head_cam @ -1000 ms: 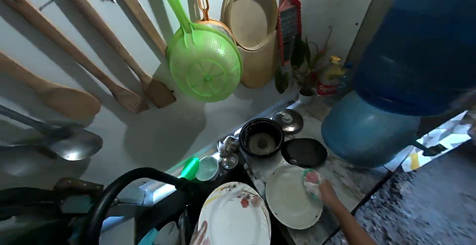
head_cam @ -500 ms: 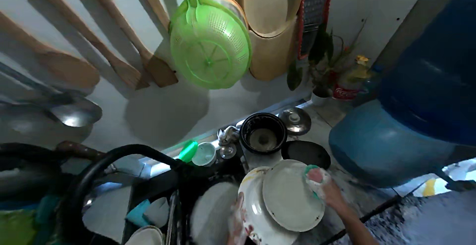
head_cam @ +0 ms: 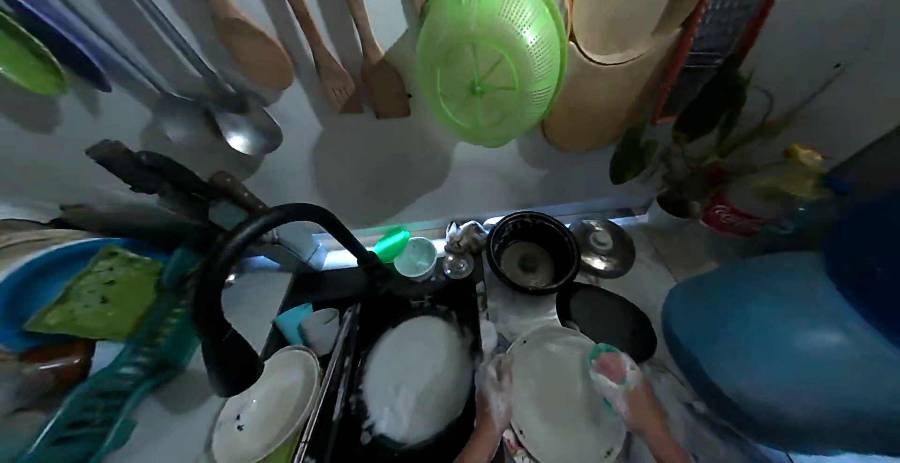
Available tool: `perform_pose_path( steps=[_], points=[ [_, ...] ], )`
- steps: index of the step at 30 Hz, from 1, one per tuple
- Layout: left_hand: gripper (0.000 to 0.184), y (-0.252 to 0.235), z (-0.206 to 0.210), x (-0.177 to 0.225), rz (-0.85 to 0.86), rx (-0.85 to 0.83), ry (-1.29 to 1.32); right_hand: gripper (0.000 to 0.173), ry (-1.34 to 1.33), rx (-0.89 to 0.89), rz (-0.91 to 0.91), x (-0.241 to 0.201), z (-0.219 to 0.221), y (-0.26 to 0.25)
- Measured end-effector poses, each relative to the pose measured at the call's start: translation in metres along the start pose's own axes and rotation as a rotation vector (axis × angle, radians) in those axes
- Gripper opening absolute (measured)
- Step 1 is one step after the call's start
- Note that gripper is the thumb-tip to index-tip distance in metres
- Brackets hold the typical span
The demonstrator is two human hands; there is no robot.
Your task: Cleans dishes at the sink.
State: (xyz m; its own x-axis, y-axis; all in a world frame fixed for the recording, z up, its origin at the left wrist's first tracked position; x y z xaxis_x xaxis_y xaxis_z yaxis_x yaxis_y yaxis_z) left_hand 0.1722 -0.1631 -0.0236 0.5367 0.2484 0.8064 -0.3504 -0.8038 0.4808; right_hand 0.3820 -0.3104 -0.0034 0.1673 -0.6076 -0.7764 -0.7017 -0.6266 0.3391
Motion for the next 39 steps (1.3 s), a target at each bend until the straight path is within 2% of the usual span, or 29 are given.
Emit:
perform_pose_path(
  steps=[2,5,7,10,13,16,18,21,26,30,32,34,37,39],
  points=[
    [0.046,-0.016,-0.004,0.014,0.031,0.064,-0.004,0.061,0.061,-0.002,-0.014,-0.004,-0.003,0.004],
    [0.049,-0.049,-0.008,0.062,0.056,0.068,0.289,0.067,0.201,-0.034,-0.009,-0.011,-0.007,0.009],
    [0.053,-0.074,-0.007,0.096,0.013,0.048,0.425,0.062,0.231,-0.022,-0.054,-0.003,-0.007,0.012],
    [0.051,-0.103,0.000,0.127,-0.074,0.096,0.343,0.053,0.309,0.018,-0.088,0.000,-0.006,0.016],
    [0.035,-0.111,0.008,0.131,-0.105,0.195,0.329,0.053,0.332,0.020,-0.092,0.001,-0.006,0.015],
    [0.025,-0.110,0.013,0.122,0.000,0.339,0.556,0.051,0.327,0.028,-0.132,0.005,-0.007,0.014],
    [0.030,-0.099,0.000,0.126,0.005,0.386,0.680,0.055,0.309,0.051,-0.127,0.004,-0.009,0.019],
    [0.030,-0.080,-0.041,0.124,0.023,0.395,0.678,0.063,0.319,0.129,-0.129,0.011,-0.008,0.025],
    [0.047,-0.030,-0.145,0.103,0.219,0.400,0.477,0.062,0.214,0.301,-0.211,-0.020,0.001,0.031],
    [0.056,0.000,-0.217,0.068,0.343,0.365,0.103,0.063,-0.052,0.278,-0.241,-0.067,0.033,0.039],
    [0.046,-0.003,-0.230,0.040,0.413,0.339,-0.120,0.063,-0.092,0.179,-0.276,-0.091,0.062,0.044],
    [0.031,-0.011,-0.228,0.014,0.411,0.310,-0.352,0.068,-0.066,-0.002,-0.245,-0.114,0.096,0.051],
    [0.041,-0.026,-0.211,-0.017,0.215,0.066,-0.617,0.068,0.037,-0.282,-0.235,-0.130,0.162,0.055],
    [0.048,-0.041,-0.199,-0.041,0.111,-0.062,-0.748,0.067,0.236,-0.501,-0.257,-0.131,0.203,0.053]
  ],
)
Point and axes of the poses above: each hand's wrist, its own y-axis away from the middle knuckle, its own z-axis out of the palm, x = y × z, the point moved 1 cm from there along -y, towards the middle knuckle, and after that the axes turned 2 degrees about -z, right-handed, at the moved point
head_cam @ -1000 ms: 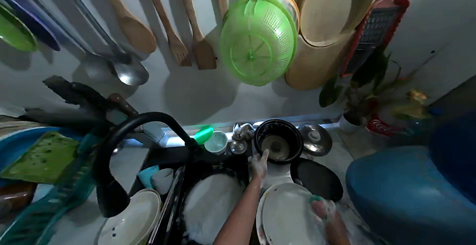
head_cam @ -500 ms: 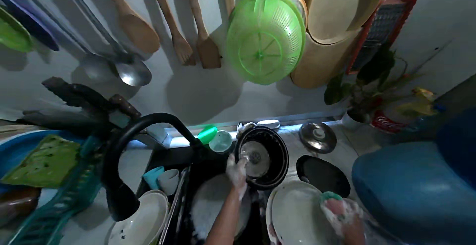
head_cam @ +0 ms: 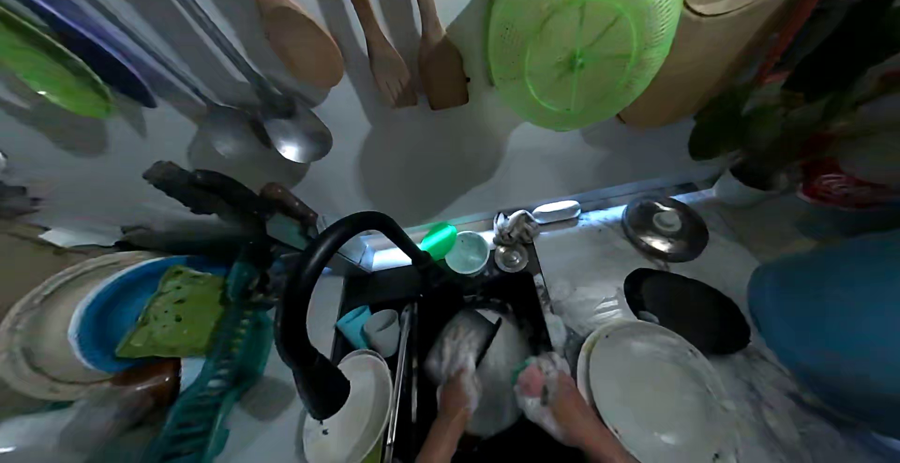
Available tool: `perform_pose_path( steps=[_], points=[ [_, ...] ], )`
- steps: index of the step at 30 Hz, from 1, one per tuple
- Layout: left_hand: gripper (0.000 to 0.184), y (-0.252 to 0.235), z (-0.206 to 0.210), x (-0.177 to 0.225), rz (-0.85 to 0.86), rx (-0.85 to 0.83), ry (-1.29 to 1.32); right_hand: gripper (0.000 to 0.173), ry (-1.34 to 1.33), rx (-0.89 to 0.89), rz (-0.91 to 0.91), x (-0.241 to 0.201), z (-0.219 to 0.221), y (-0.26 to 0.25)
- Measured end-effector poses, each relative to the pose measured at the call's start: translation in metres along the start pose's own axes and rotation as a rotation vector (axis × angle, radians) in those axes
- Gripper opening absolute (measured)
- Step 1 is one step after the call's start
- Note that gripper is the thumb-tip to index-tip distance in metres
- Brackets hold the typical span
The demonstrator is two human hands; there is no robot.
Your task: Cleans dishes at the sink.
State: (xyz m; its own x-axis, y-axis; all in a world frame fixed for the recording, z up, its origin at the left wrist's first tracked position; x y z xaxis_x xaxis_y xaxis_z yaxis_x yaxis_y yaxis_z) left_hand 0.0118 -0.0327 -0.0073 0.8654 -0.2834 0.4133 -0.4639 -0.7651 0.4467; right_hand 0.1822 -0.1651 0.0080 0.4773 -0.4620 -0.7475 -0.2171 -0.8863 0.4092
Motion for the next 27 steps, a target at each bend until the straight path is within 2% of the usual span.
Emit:
perform_pose_path(
  steps=[2,3,5,6,8,11,13,15,18,20,22,24,25,27],
  points=[
    [0.047,-0.018,0.018,-0.008,-0.031,-0.069,0.008,0.067,0.121,-0.257,0.074,-0.006,0.027,-0.021],
    [0.044,-0.030,0.025,-0.013,-0.030,-0.043,0.071,0.066,0.154,-0.349,0.090,-0.006,0.040,-0.031],
    [0.044,-0.050,0.024,-0.016,-0.018,0.019,0.235,0.059,0.203,-0.431,0.079,0.000,0.065,-0.054],
    [0.047,-0.057,0.018,-0.015,-0.040,0.013,0.298,0.057,0.214,-0.417,0.071,0.005,0.078,-0.068],
    [0.054,-0.068,0.010,-0.017,-0.105,-0.017,0.370,0.054,0.237,-0.272,0.016,0.017,0.099,-0.098],
    [0.052,-0.075,0.013,-0.022,-0.120,-0.002,0.417,0.048,0.263,-0.117,-0.110,0.043,0.115,-0.137],
    [0.049,-0.078,0.018,-0.026,-0.090,0.048,0.463,0.047,0.246,-0.158,-0.080,0.059,0.128,-0.150],
    [0.046,-0.077,0.023,-0.029,-0.071,0.078,0.513,0.045,0.155,-0.196,0.048,0.059,0.147,-0.149],
    [0.044,-0.081,0.023,-0.036,-0.095,0.081,0.522,0.050,-0.069,-0.306,0.259,0.025,0.158,-0.128],
    [0.042,-0.083,0.022,-0.041,-0.129,0.089,0.522,0.041,-0.273,-0.334,0.219,0.007,0.157,-0.114],
    [0.041,-0.083,0.022,-0.039,-0.151,0.095,0.523,0.043,-0.496,-0.236,0.135,-0.001,0.155,-0.112],
    [0.041,-0.083,0.022,-0.031,-0.144,0.084,0.485,0.049,-0.708,0.003,0.121,-0.012,0.158,-0.124],
    [0.042,-0.083,0.021,-0.026,-0.151,0.070,0.442,0.049,-0.753,0.096,0.148,-0.018,0.156,-0.132],
    [0.042,-0.082,0.018,-0.016,-0.204,0.061,0.347,0.045,-0.649,0.164,0.181,-0.017,0.151,-0.150]
  ],
)
Point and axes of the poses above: each hand's wrist, its own y-axis away from the middle knuckle, its own z-axis out of the palm, x = y × z, the point moved 1 cm from there along -y, towards the middle knuckle, and after that the axes turned 2 degrees about -z, right-handed, at the moved point
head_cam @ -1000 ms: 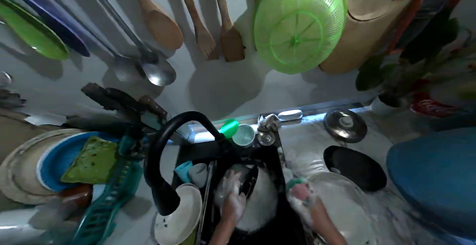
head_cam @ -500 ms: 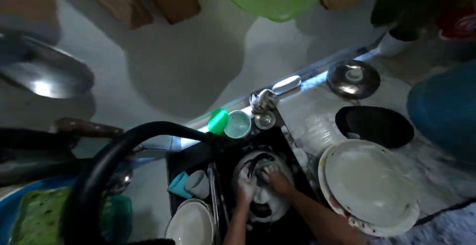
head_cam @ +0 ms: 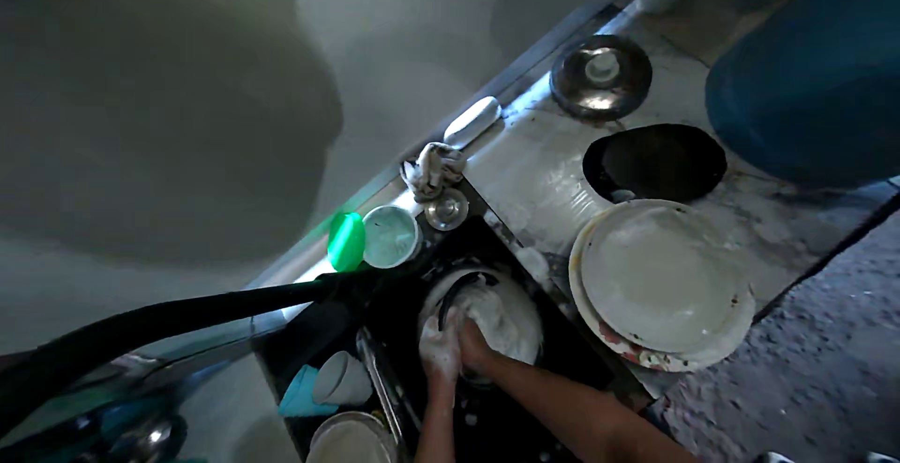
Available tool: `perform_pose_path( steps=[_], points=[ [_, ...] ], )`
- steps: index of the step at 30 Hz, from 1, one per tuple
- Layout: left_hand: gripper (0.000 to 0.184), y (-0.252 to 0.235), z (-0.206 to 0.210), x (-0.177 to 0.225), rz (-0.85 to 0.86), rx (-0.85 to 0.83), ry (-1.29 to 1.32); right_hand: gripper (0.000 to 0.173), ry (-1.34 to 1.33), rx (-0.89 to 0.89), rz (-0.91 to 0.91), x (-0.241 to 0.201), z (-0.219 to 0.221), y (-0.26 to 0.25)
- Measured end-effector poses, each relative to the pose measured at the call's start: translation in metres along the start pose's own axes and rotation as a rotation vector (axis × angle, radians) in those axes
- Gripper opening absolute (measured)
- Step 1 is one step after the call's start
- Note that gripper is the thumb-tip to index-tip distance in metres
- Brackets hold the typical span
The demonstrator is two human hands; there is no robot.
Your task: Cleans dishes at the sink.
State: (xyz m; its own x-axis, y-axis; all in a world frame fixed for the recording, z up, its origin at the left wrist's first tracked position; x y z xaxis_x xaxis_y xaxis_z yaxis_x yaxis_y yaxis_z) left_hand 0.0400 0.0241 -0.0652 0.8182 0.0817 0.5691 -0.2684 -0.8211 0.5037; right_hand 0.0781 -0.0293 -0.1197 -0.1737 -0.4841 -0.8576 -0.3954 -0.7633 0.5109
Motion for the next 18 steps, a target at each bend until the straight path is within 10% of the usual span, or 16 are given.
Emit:
perform_pose_path(
  steps=[9,18],
  points=[
    [0.037,0.006,0.004,0.003,0.053,0.063,-0.078,0.040,0.552,-0.255,0.171,0.040,-0.047,-0.005],
    [0.039,0.005,0.005,0.000,0.095,0.062,-0.089,0.042,-0.047,-0.435,0.101,0.026,-0.032,0.027]
  ],
)
Point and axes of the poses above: each hand's wrist, its own y-axis away from the middle knuckle, its own z-axis out of the palm, x = y × z, the point moved 1 cm from there along -y, towards the middle knuckle, and after that the axes turned 2 degrees about -z, right-handed, at the moved point
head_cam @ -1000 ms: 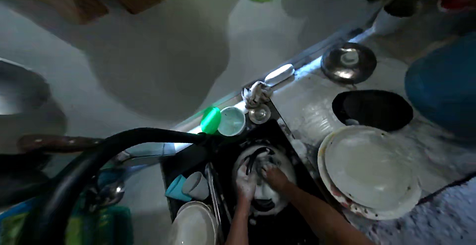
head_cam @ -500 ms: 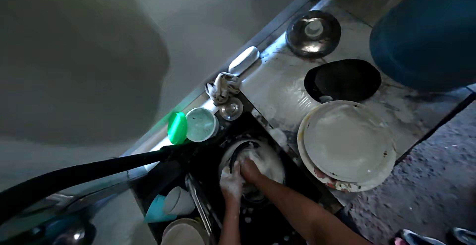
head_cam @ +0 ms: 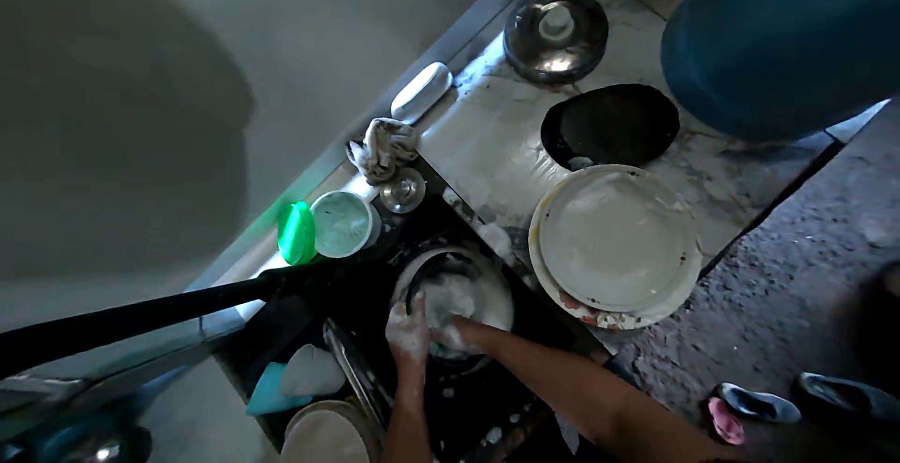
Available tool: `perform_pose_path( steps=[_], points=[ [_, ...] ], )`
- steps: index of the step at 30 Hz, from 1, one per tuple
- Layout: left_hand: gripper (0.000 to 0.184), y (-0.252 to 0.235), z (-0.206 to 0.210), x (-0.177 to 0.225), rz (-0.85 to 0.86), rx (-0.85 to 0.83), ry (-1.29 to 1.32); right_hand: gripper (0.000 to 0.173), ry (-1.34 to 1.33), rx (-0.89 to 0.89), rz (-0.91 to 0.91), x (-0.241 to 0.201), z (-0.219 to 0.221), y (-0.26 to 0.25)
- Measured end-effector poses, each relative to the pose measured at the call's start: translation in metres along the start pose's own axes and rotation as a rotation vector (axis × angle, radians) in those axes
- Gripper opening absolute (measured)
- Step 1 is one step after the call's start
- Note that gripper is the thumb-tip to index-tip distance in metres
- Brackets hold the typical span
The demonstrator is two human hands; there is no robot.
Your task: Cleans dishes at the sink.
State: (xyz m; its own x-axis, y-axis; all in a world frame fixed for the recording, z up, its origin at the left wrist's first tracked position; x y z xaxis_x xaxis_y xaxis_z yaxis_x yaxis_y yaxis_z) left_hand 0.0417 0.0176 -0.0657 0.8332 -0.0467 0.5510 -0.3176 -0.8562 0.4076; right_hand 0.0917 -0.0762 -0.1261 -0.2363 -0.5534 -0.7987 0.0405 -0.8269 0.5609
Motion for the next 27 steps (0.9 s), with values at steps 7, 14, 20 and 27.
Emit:
perform_pose_path(
  steps=[7,14,20,27],
  points=[
    [0.040,-0.001,-0.003,0.001,-0.043,-0.003,-0.059,0.039,0.320,0.207,0.032,0.003,-0.033,-0.017],
    [0.042,-0.002,0.004,-0.011,-0.090,0.005,-0.068,0.042,0.501,0.222,0.160,0.014,-0.043,-0.005],
    [0.038,-0.003,0.006,-0.016,-0.109,0.019,0.084,0.039,0.335,-0.083,0.073,0.016,-0.018,0.010],
    [0.038,0.012,0.009,-0.004,-0.125,0.030,0.006,0.041,0.125,0.408,0.121,-0.027,-0.018,-0.027]
  ],
)
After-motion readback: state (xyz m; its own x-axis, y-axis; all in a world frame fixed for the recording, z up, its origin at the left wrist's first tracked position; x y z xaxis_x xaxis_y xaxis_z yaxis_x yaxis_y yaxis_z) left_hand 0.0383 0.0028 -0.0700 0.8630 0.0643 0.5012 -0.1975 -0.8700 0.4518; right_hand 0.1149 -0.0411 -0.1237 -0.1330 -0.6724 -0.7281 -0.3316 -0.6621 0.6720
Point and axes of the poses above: each hand's wrist, its own y-axis away from the middle knuckle, its own z-axis out of the palm, x = y × z, the point moved 1 cm from there along -y, towards the middle knuckle, and after that the axes turned 2 degrees about -z, right-handed, at the moved point
